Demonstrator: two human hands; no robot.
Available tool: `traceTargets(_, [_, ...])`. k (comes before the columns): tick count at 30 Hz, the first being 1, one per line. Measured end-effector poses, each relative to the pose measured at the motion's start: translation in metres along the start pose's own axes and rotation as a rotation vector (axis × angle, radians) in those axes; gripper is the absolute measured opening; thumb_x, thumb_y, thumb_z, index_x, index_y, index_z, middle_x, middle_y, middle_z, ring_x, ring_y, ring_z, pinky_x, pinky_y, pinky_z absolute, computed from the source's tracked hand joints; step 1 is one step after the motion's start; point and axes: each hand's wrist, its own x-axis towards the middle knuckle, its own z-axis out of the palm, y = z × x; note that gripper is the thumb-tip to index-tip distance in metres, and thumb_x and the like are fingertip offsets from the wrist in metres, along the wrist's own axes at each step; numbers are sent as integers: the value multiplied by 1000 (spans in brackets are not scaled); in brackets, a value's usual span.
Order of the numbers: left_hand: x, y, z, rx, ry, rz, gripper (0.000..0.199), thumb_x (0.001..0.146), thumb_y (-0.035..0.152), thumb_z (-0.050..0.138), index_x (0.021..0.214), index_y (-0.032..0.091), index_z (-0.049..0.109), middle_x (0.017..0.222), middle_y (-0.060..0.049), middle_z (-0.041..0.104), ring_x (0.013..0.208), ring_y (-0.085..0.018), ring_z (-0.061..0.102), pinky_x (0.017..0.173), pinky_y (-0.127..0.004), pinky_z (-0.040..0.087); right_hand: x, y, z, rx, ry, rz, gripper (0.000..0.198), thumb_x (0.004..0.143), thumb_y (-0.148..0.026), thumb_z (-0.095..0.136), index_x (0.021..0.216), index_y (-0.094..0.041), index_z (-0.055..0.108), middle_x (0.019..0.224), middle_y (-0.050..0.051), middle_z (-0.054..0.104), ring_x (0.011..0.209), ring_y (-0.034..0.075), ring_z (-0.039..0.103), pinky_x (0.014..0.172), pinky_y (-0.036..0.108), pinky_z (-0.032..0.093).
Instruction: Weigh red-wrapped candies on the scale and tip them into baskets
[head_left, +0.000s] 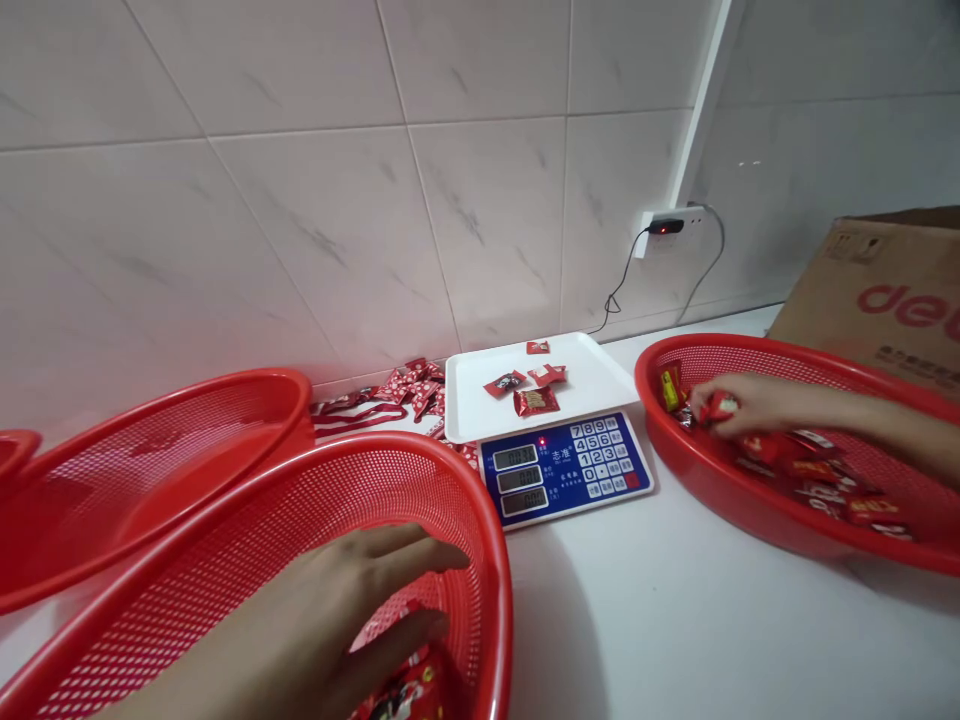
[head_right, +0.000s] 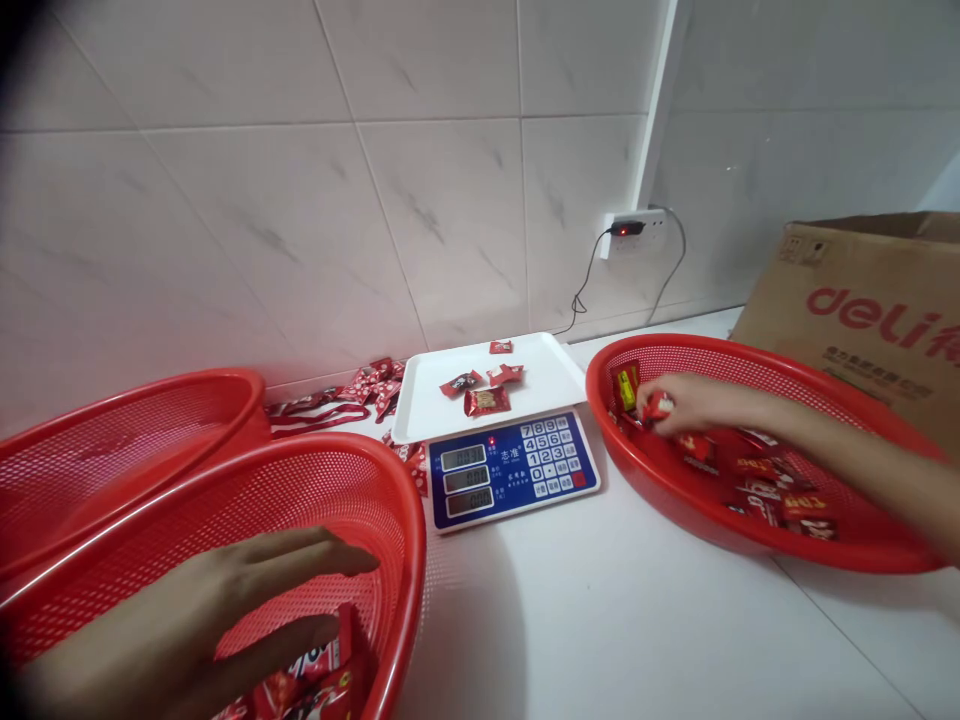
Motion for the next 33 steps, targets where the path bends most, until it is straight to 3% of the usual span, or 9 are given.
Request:
traceTargets(3, [-2, -2, -3, 9, 31, 24, 36, 92, 52, 52, 118, 35, 70, 122, -4, 73, 109, -29, 71, 84, -35, 62, 20, -27, -27, -7, 52, -79, 8, 71, -21, 63, 79, -20, 65, 84, 5, 70, 77, 20, 65, 70, 30, 48])
traceTargets(5, [-1, 0, -5, 3, 24, 16, 33, 91, 51, 55, 116, 36, 71, 120, -3, 74, 108, -28, 71, 85, -33, 62, 39, -54, -28, 43, 82, -127, 15, 74, -24, 68, 88, -20, 63, 90, 4, 69, 81, 18, 64, 71, 28, 48])
traceTargets(11, [-4, 3, 0, 28, 30, 75, 33, 94, 49, 48, 117, 40, 69, 118, 1, 75, 103, -25, 73, 76, -31, 63, 93, -116, 29, 255, -37, -133, 26, 86, -19, 65, 112, -18, 62, 105, 6, 69, 76, 13, 65, 60, 21, 52])
traceTargets(14, [-12, -1, 2, 85, 18, 66, 30, 94, 47, 51, 119, 44, 68, 118, 3, 74, 105, -24, 73, 82, -32, 62, 102, -130, 35, 197, -86, -103, 27, 86, -18, 67, 113, -16, 67, 105, 9, 69, 77, 17, 66, 55, 24, 54])
traceTargets(18, [-21, -2, 0, 135, 21, 44, 30, 93, 52, 52, 118, 47, 69, 121, 6, 73, 108, -24, 72, 89, -32, 61, 84, -154, -3, 172, 171, -146, 26, 89, -19, 67, 116, -19, 69, 118, 8, 64, 90, 19, 65, 58, 23, 56])
traceTargets(21, [-20, -1, -1, 138, 34, 36, 31, 94, 53, 50, 119, 47, 68, 121, 6, 73, 108, -24, 71, 90, -32, 60, 44, -172, -30, 341, 561, -379, 25, 96, -25, 60, 120, -19, 66, 111, 2, 66, 87, 15, 68, 58, 19, 55])
traceTargets(24, [-15, 1, 0, 121, 10, 63, 32, 95, 49, 50, 120, 45, 68, 121, 3, 74, 108, -24, 72, 87, -33, 61, -5, -177, -24, 419, 801, -595, 23, 99, -29, 56, 118, -20, 66, 99, -2, 69, 75, 10, 67, 51, 14, 48])
traceTargets(28, [-13, 0, 1, 90, -4, 45, 30, 93, 46, 54, 116, 38, 72, 116, -3, 75, 103, -25, 73, 84, -32, 62, -38, -161, 10, 524, 790, -467, 17, 97, -36, 59, 102, -24, 69, 73, -3, 65, 50, 8, 51, 44, 20, 39])
traceTargets(33, [-9, 1, -2, 75, 35, 45, 30, 93, 46, 55, 118, 41, 70, 117, 0, 75, 105, -24, 73, 83, -31, 62, -18, -138, 20, 522, 821, -382, 21, 93, -43, 62, 97, -24, 70, 67, -2, 51, 65, 13, 57, 60, 24, 47])
